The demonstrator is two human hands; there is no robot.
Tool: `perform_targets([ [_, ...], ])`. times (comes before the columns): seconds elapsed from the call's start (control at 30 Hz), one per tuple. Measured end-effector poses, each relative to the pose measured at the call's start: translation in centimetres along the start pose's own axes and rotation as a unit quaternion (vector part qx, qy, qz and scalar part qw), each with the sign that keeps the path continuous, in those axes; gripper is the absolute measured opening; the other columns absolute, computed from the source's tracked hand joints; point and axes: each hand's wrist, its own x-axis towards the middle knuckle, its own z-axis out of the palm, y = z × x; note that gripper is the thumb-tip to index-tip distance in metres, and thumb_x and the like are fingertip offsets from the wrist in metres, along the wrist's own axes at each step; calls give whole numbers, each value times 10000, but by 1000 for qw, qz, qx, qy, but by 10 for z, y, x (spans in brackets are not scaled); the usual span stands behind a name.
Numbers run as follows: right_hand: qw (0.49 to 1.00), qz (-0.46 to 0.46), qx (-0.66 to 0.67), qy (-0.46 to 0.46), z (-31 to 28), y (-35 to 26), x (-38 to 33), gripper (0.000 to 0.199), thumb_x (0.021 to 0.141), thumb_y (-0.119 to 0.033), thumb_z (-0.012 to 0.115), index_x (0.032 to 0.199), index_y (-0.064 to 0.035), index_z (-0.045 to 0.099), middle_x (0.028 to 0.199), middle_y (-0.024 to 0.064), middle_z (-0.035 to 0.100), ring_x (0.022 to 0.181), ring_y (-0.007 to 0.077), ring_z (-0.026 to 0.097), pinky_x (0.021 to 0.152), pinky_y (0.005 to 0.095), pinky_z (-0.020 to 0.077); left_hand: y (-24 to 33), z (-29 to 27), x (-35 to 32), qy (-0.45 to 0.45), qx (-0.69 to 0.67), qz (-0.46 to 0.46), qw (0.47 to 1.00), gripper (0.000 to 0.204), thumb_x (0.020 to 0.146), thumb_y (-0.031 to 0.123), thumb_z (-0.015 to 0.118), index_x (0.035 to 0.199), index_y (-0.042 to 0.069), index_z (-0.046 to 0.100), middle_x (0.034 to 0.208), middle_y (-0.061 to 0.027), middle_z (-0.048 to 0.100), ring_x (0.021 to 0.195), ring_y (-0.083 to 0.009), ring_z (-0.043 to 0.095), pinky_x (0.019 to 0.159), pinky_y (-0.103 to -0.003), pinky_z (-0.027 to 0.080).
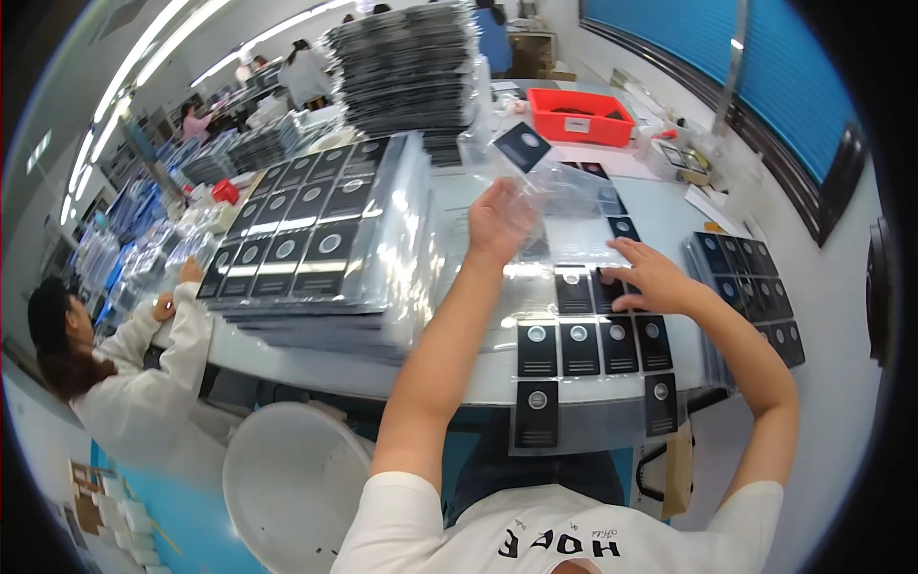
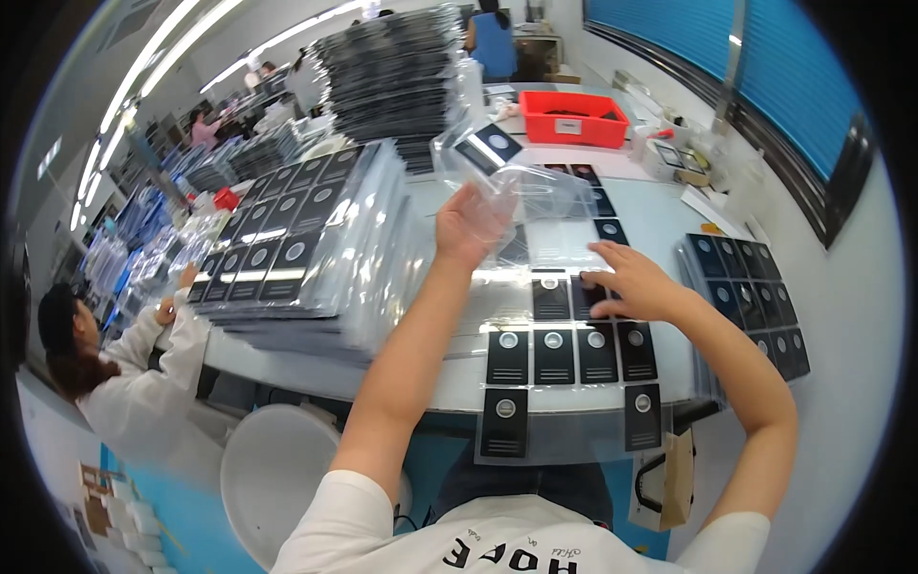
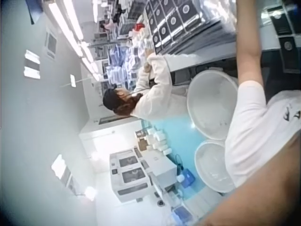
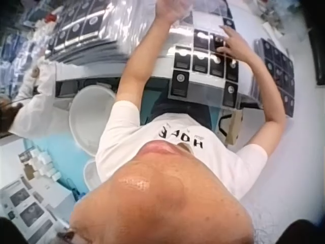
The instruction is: Inspecting and sorting sheets of circular electronic parts at a workbench.
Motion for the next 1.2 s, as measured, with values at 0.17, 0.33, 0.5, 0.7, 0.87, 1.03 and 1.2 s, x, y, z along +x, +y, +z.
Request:
perform_targets([
  [0.17,956,108,222,161,-46,-6,19,187,809,-216,680,891,-54,633,789,34,656,691,147,624,569,309,460,-13,11,1,6,82,15,996,232,924,225,454,876,85,633,1058,-79,635,1160,-339,497,1059,-470,324],
  [0.33,911,94,229,329,-84,11,31,384,780,-264,722,1063,-36,594,1020,74,644,955,177,607,765,306,486,-42,39,1,-4,169,-8,986,221,931,233,457,881,91,619,1043,-58,627,1091,-283,532,998,-437,359],
  [0.5,908,56,238,342,-72,12,46,808,696,-389,789,1293,3,412,1279,172,498,1154,277,513,979,373,396,-52,28,7,2,246,-4,969,138,917,214,500,896,104,581,935,-13,606,910,-187,557,822,-364,417],
  [0.7,907,61,283,307,-84,-19,63,974,604,-323,859,1340,-30,294,1296,217,469,1247,319,445,1053,389,341,-22,19,-4,-187,152,-119,963,85,918,184,534,890,108,557,885,-12,574,863,-159,550,804,-329,432],
  [0.87,888,107,203,398,-92,-50,46,1022,586,-279,867,1372,-41,259,1326,155,437,1234,281,437,1035,400,347,-50,64,-25,-69,238,-8,969,100,901,172,523,947,103,581,957,-13,586,933,-167,550,831,-342,432],
  [1.03,897,121,253,341,-89,-59,55,1015,594,-262,866,1372,-33,256,1318,160,456,1220,274,454,1039,396,347,-39,66,-32,-86,246,-8,965,83,898,169,523,907,98,565,926,-11,575,882,-153,541,806,-316,426],
  [1.2,896,83,263,348,-84,-55,58,973,622,-209,850,1363,-13,251,1285,172,479,1200,270,473,1047,386,341,-38,68,-36,-105,247,-20,963,84,901,171,523,880,96,554,912,-4,569,866,-137,536,785,-297,417],
])
